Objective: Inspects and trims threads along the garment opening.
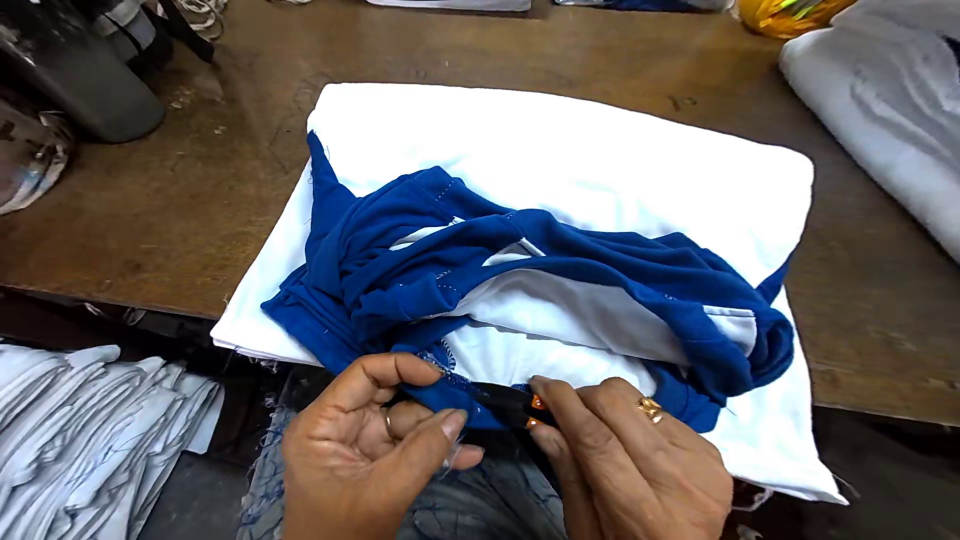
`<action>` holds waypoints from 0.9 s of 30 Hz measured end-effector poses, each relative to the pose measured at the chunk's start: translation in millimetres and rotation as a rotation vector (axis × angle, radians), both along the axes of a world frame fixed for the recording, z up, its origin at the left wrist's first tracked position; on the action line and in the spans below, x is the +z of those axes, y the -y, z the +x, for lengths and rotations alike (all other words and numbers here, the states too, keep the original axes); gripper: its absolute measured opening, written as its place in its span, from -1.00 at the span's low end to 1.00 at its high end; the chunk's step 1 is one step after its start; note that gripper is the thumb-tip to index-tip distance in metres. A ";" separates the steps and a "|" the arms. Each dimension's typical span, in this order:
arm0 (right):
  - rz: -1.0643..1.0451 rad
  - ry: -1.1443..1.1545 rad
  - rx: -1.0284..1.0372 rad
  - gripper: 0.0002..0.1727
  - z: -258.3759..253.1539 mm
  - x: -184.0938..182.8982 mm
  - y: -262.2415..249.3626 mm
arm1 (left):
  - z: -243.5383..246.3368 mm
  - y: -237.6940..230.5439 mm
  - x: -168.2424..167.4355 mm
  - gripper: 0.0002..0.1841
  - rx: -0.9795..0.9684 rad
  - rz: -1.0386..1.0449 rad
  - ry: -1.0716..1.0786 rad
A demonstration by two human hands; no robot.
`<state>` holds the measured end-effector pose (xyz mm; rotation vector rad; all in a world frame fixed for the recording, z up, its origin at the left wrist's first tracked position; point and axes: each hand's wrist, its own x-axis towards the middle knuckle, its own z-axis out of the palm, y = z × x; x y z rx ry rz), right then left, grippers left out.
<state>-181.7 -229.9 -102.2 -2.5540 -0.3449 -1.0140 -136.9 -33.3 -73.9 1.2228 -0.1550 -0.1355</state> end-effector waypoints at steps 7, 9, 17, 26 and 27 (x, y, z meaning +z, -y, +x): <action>0.082 -0.108 0.162 -0.60 1.2 2.6 7.9 | 5.8 -3.9 -5.7 -0.44 -0.015 0.012 0.090; 0.185 -0.203 0.237 -0.55 -1.9 10.0 14.7 | 9.8 -6.6 -7.7 -0.59 0.012 0.041 0.129; 0.694 -0.236 0.255 -0.62 6.4 13.2 -1.4 | 10.6 -8.0 -13.4 -0.56 0.040 0.069 0.244; 0.869 -0.125 0.394 -0.95 39.1 18.0 -39.1 | 12.1 -10.4 -20.4 -0.61 -0.011 0.038 0.314; 0.826 -0.106 0.424 -0.95 38.6 16.4 -37.3 | 11.9 -10.6 -19.6 -0.62 -0.018 0.025 0.302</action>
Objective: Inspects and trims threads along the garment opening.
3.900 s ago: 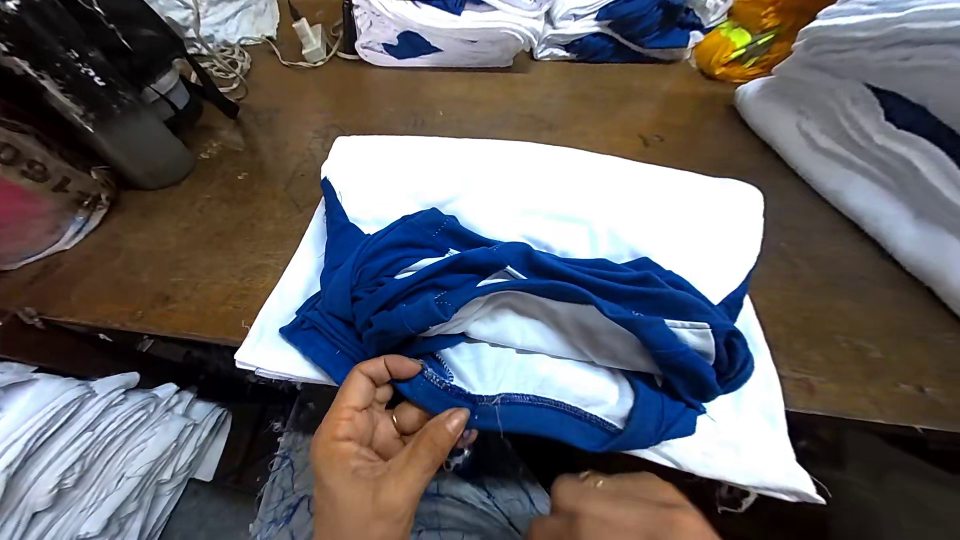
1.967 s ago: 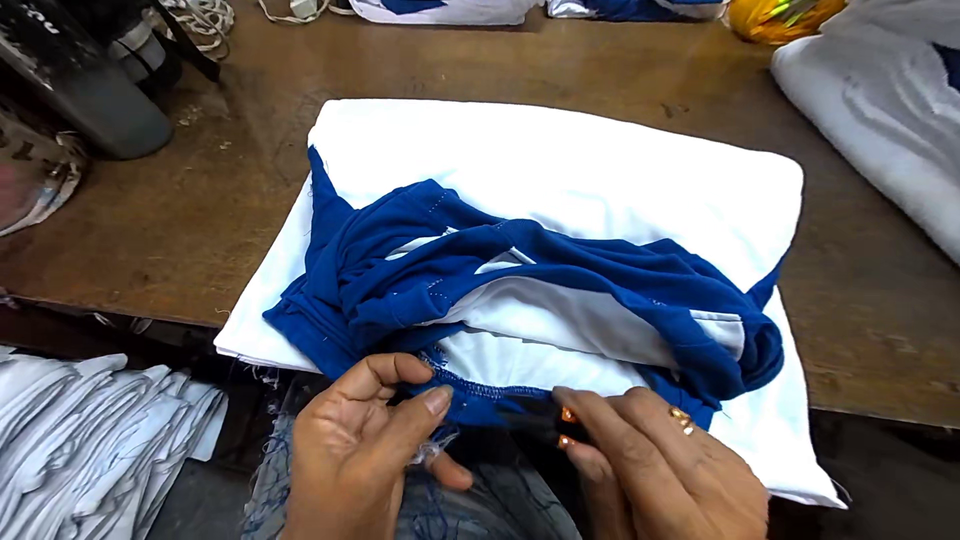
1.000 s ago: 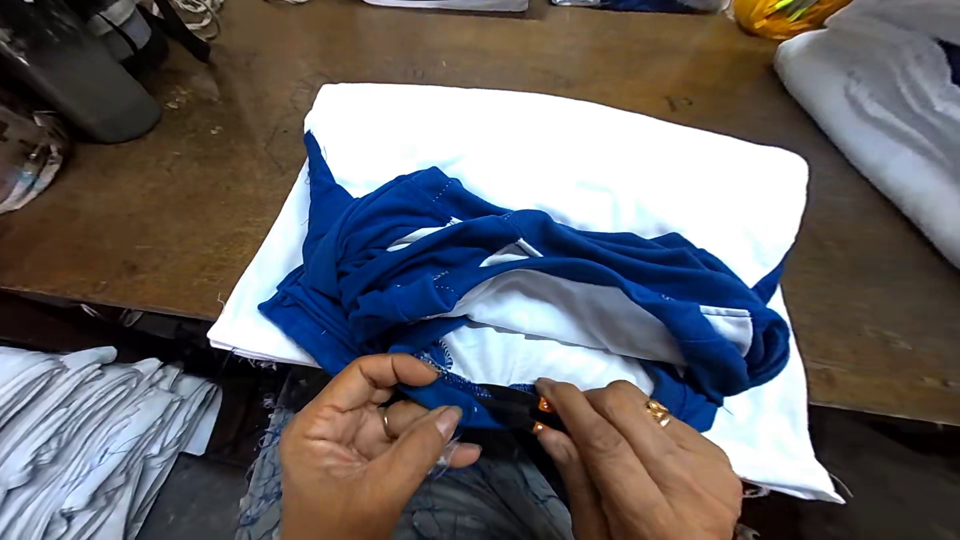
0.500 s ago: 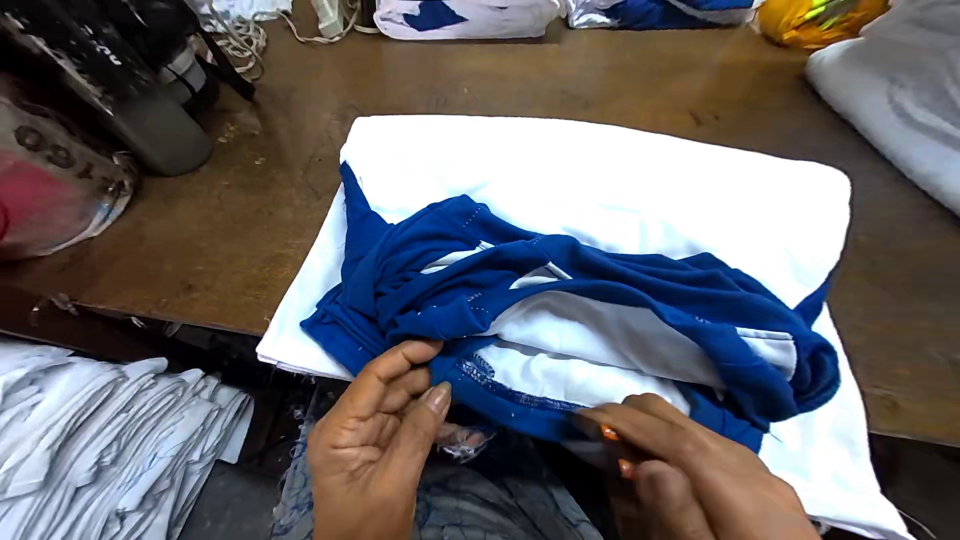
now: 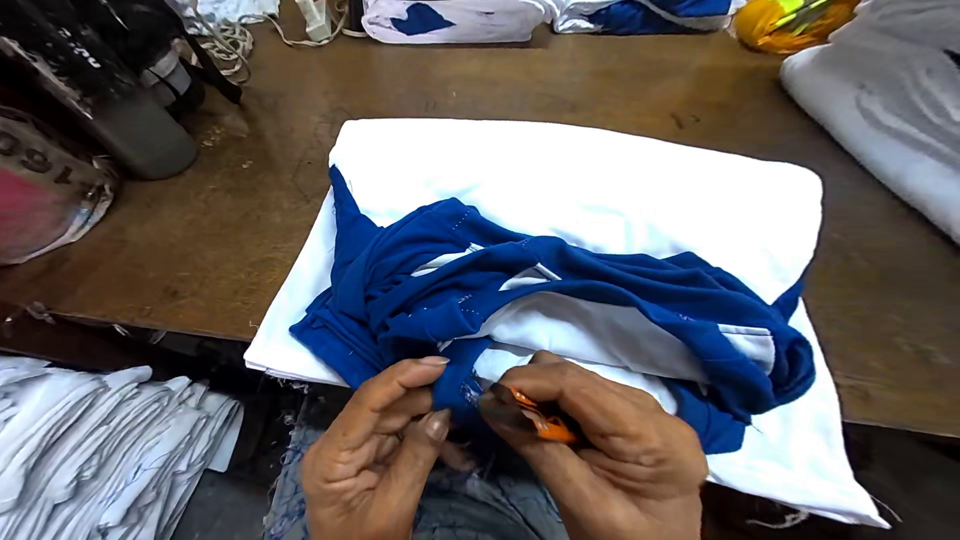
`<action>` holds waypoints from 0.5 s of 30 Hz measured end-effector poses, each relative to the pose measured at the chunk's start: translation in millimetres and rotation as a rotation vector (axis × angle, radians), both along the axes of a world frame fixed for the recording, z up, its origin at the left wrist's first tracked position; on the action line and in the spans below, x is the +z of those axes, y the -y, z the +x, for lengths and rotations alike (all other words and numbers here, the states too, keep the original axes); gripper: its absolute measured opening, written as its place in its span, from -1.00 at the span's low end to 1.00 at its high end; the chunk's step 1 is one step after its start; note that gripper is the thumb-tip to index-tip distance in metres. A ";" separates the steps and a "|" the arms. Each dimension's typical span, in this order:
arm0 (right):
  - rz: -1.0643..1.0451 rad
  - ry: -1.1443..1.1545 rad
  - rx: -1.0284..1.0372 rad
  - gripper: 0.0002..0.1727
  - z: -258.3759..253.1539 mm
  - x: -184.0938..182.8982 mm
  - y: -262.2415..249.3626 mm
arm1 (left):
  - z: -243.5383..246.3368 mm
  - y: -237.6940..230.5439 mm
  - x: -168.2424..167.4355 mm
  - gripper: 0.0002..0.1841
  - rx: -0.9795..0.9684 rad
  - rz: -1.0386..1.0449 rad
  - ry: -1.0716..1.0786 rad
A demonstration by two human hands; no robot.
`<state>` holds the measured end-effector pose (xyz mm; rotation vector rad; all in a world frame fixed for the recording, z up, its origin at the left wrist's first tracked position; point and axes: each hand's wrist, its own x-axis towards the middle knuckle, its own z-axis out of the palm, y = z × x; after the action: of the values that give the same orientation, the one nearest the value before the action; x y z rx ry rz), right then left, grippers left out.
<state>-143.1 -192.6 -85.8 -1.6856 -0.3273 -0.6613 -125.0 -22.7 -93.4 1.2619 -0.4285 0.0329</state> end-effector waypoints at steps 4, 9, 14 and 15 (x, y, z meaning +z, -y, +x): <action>-0.243 -0.078 0.397 -0.68 -20.0 7.6 22.5 | 0.5 -5.7 1.5 -0.80 -0.027 -0.031 -0.045; -0.274 -0.256 0.232 -0.68 -42.9 2.3 33.6 | -0.9 -6.4 4.7 -0.81 -0.059 -0.005 -0.088; -0.238 -0.215 -0.099 -0.85 -33.8 -9.5 7.7 | -2.9 -5.2 5.4 -0.80 -0.064 -0.005 -0.114; -0.270 -0.164 -0.116 -0.86 -32.2 -11.8 4.7 | -2.9 -5.9 6.4 -0.80 -0.054 -0.001 -0.125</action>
<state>-175.3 -197.3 -97.6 -2.0160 -0.2099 -0.5783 -127.8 -16.8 -87.0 1.2434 -0.3546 -0.0909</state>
